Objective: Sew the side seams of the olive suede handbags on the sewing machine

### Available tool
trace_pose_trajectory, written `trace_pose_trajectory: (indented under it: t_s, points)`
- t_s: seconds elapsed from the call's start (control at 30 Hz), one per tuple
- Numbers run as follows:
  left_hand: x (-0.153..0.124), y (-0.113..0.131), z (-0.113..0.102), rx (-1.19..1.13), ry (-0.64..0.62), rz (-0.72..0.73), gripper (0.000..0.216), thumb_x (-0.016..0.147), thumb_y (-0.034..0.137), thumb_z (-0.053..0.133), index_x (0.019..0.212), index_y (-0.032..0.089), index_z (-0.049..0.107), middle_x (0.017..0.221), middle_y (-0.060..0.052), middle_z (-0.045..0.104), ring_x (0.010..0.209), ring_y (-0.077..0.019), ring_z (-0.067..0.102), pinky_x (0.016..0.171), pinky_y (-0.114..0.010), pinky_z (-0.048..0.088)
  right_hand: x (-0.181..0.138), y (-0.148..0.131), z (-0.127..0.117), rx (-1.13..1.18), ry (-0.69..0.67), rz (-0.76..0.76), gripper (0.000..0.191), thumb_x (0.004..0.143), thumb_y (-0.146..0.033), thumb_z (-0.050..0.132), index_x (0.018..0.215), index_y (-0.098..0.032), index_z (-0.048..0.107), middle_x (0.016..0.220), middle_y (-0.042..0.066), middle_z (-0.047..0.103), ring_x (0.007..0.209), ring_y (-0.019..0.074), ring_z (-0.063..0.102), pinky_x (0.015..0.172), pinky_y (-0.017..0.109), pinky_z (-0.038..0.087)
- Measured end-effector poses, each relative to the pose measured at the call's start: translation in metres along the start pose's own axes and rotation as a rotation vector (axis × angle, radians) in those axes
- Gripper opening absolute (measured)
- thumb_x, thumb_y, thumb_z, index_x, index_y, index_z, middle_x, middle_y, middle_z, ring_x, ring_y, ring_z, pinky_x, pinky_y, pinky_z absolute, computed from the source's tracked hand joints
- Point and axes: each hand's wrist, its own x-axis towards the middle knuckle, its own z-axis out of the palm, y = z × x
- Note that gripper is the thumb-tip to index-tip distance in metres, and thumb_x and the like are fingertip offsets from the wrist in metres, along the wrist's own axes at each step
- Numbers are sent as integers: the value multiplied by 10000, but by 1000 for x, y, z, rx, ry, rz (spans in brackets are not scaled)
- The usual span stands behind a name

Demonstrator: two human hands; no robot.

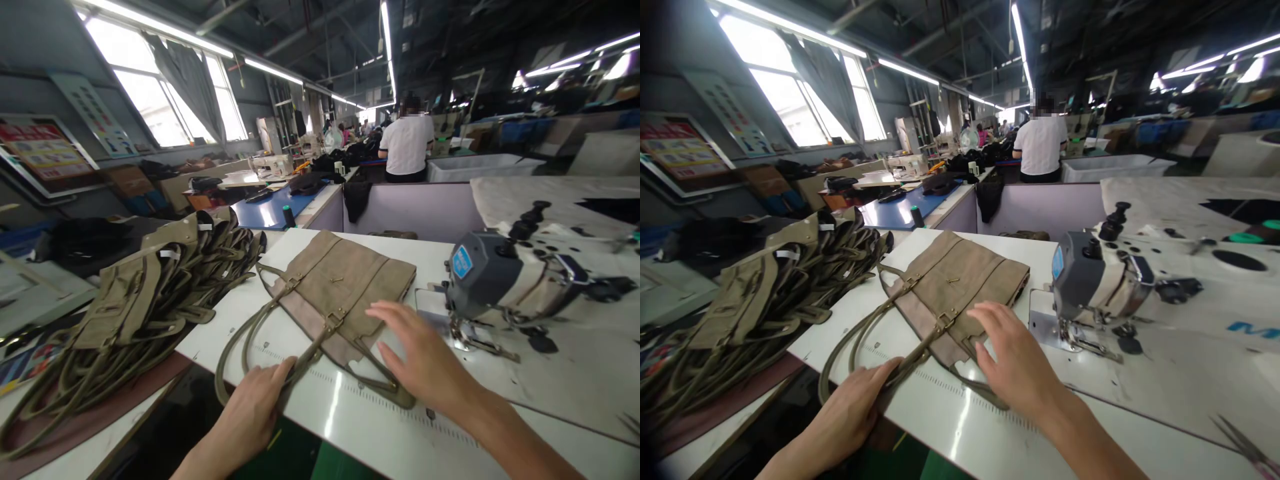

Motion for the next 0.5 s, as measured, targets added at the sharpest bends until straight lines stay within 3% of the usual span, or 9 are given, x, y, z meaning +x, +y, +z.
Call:
trace_pose_trajectory:
  t_s: [0.13, 0.27, 0.33, 0.4, 0.5]
  points:
    - [-7, 0, -9, 14, 115, 29, 577, 728, 40, 364, 1268, 239, 414, 1019, -75, 675, 831, -244, 632, 752, -359, 497, 18, 34, 46, -120, -252, -176, 422, 840, -52, 524, 1253, -120, 575, 1348, 165, 546, 1315, 326, 432, 1092, 577, 345]
    - [-7, -2, -49, 94, 210, 42, 325, 850, 122, 376, 1075, 256, 568, 901, -35, 676, 741, -210, 607, 726, -345, 463, 21, 43, 66, -80, -260, -242, 343, 854, -23, 494, 1149, -126, 636, 1266, 143, 620, 1239, 285, 525, 1103, 509, 341]
    - [3, -14, -87, 188, 297, 97, 276, 881, 168, 378, 1013, 255, 605, 888, -19, 676, 842, -218, 619, 920, -425, 413, 26, 37, 61, -49, -232, -240, 310, 861, -22, 468, 1081, -139, 652, 1171, 117, 675, 1143, 254, 600, 1033, 437, 429]
    - [22, -33, -138, 302, 398, 131, 268, 887, 228, 379, 982, 242, 630, 974, -25, 682, 1009, -259, 602, 1080, -551, 240, 37, 26, 46, -19, -167, -191, 249, 892, -71, 443, 1020, -141, 645, 1000, 97, 721, 944, 221, 679, 854, 345, 525]
    - [72, -58, -234, 338, 390, 54, 282, 848, 416, 422, 839, 251, 650, 870, -39, 641, 931, -309, 605, 1001, -572, 343, 66, 1, 12, 26, -11, -62, 281, 981, -198, 334, 965, -147, 610, 788, 67, 693, 688, 194, 663, 629, 285, 496]
